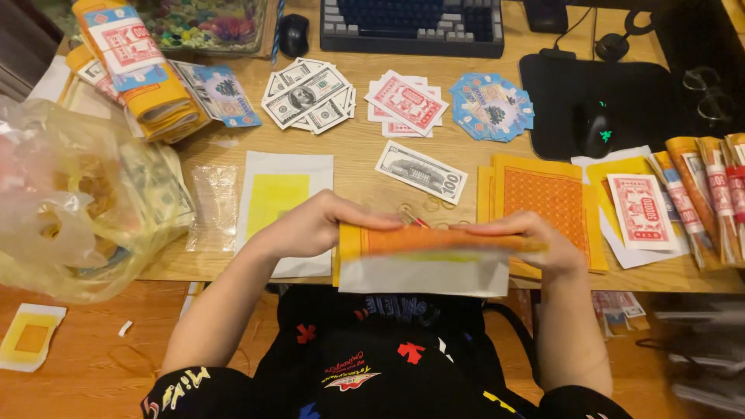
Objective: Sorting and bundling various types of ritual paper money on a desk
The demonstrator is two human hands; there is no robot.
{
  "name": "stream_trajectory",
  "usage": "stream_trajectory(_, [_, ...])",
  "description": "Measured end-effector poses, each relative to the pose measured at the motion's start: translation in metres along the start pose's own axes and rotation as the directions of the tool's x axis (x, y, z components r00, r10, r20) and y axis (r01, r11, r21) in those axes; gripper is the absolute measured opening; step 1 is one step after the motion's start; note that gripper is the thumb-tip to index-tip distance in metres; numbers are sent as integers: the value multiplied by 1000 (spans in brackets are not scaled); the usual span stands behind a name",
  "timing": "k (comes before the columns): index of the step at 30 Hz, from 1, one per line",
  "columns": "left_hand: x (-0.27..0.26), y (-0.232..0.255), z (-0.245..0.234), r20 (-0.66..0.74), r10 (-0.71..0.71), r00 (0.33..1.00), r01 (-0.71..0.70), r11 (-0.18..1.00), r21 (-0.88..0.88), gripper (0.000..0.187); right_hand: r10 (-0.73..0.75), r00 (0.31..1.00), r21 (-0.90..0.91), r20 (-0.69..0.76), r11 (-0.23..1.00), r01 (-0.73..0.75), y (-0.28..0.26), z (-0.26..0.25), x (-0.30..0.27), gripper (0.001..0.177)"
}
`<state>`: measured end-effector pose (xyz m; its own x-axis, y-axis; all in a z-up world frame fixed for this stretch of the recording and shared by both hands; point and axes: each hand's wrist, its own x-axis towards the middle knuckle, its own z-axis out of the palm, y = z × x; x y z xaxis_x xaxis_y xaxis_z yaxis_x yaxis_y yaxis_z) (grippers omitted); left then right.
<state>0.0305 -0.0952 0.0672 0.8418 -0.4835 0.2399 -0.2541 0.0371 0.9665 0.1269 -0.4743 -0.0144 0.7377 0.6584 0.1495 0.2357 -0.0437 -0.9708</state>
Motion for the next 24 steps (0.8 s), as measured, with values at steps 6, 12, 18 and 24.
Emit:
stream_trajectory(6, [-3, 16, 6, 144, 94, 985, -125, 965, 230, 53, -163, 928, 69, 335, 987, 148, -74, 15, 29, 26])
stream_trajectory(12, [-2, -3, 15, -120, -30, 992, 32, 999, 13, 45, -148, 953, 181, 265, 978, 101, -33, -6, 19, 33])
stream_trajectory(18, [-4, 3, 8, -30, 90, 995, -86, 989, 118, 39, -159, 935, 211, 318, 973, 94, -12, -32, 14, 36])
stream_trajectory(24, [-13, 12, 7, 225, -35, 974, 7, 992, 124, 49, -190, 903, 130, 385, 980, 151, -42, -31, 29, 27])
